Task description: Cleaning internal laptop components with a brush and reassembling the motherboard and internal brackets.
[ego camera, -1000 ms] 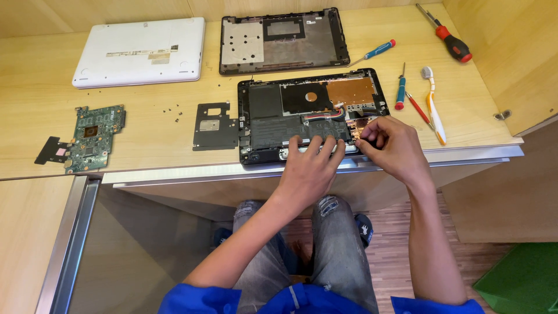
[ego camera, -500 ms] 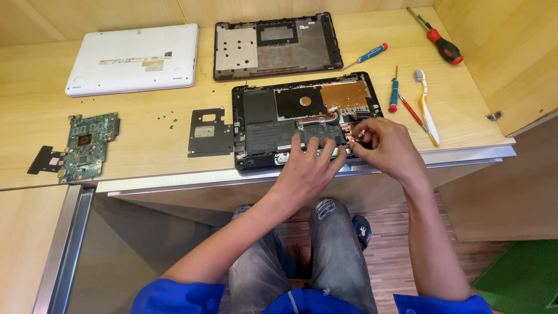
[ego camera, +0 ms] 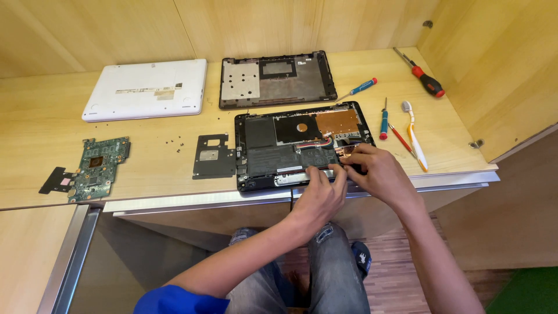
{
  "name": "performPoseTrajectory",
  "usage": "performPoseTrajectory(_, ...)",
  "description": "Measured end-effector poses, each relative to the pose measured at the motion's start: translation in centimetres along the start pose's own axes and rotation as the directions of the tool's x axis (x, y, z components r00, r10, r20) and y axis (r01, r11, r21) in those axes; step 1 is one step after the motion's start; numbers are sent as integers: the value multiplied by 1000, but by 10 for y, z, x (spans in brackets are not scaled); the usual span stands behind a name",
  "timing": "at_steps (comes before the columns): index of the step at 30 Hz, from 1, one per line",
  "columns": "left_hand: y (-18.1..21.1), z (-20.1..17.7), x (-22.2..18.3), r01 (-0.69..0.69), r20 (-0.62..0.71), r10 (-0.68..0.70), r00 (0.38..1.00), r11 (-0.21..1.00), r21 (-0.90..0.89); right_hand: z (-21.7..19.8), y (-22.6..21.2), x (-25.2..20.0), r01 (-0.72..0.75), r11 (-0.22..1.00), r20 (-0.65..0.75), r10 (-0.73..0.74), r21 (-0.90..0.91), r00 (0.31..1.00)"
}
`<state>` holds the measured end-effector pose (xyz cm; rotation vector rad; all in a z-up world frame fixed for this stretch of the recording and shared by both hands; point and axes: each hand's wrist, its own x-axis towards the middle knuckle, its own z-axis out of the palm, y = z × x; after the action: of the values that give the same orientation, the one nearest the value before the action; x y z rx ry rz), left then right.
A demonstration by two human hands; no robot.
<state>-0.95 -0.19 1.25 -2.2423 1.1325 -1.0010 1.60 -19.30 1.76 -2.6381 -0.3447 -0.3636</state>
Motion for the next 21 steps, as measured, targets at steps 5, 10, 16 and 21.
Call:
performPoseTrajectory(5,6,4,0,10,52,-11,999,1000,15,2,-3,-4,8,996,-32,-11,-86,999)
performPoseTrajectory(10,13,-2,2,76,88,-75,993,997,-8,6,0,-9,7,996,-41,-11,-84,999)
performPoseTrajectory(16,23,6,3,185,63,-176,982,965,-186,7,-2,-6,20,995,-7,-21,-103,1000)
performPoseTrajectory(21,30,4,-5,255,30,-256,966,936,-241,0,-10,-7,-2,990,45,8,-141,999)
